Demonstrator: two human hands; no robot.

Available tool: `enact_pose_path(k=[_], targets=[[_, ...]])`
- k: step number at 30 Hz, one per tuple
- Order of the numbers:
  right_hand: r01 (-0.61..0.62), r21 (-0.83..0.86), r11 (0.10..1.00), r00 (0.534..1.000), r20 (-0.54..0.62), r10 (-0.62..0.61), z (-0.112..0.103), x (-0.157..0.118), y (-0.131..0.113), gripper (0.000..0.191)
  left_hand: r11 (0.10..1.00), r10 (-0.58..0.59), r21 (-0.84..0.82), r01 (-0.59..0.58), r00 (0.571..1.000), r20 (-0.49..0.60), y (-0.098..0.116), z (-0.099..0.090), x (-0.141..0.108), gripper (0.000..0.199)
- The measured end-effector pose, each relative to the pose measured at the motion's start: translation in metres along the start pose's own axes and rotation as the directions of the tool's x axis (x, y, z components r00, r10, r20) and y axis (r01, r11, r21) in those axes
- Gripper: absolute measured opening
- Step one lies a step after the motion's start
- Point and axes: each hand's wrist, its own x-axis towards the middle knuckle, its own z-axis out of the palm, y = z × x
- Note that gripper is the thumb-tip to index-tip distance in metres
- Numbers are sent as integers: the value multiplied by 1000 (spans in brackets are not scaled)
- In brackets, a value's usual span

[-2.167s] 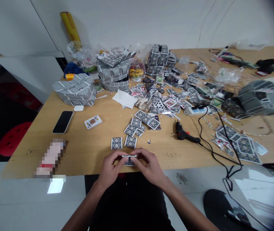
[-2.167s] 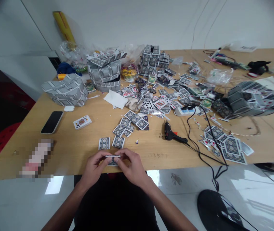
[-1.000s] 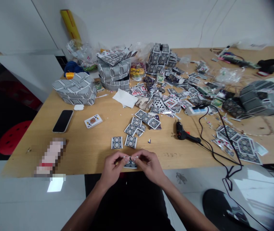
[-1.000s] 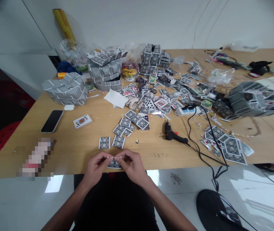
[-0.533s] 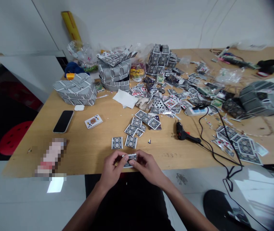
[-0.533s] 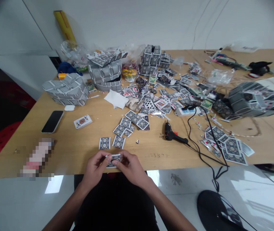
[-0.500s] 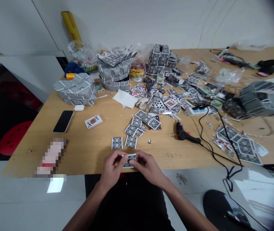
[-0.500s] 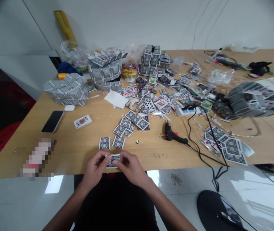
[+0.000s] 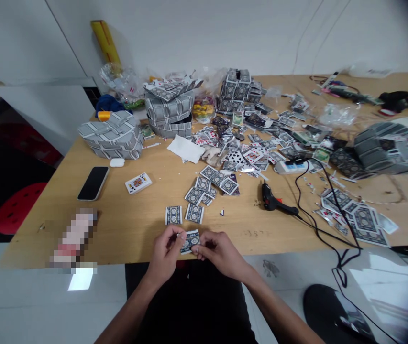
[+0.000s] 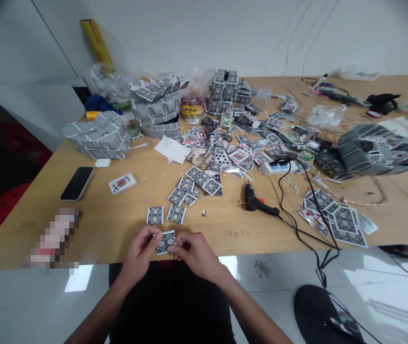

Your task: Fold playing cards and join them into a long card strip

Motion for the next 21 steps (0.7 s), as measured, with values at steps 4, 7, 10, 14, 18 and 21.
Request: enact_pose_path(k=[4,7,10,14,18,21], targets=[[16,-4,1000,1000,9,-16,1,0,-2,45,995,-36,-92,35,999,-4,2,0,3,38],[14,-1,1000,1000,-2,-14,1,1,-1,45,987,-67,-147,65,998,-7,0,-1,4,40],[4,15,1000,1000,-1,-4,0,1,1,44,982,-84,-172,81,996,-8,-3,-1,5,41],[14,-10,1000,1000,10,-14,-3,0,1,43,973,-102,-207,101,995,7,-6,2,4,42],[4,17,1000,1000,11,-4,-5,-2,-4,44,990,-64,-126,64,998,7,-5,2,4,37],[-40,93,995,999,1,40,-7,-2,-7,47,982,115,149,-114,993,7,-3,-3,2,28]])
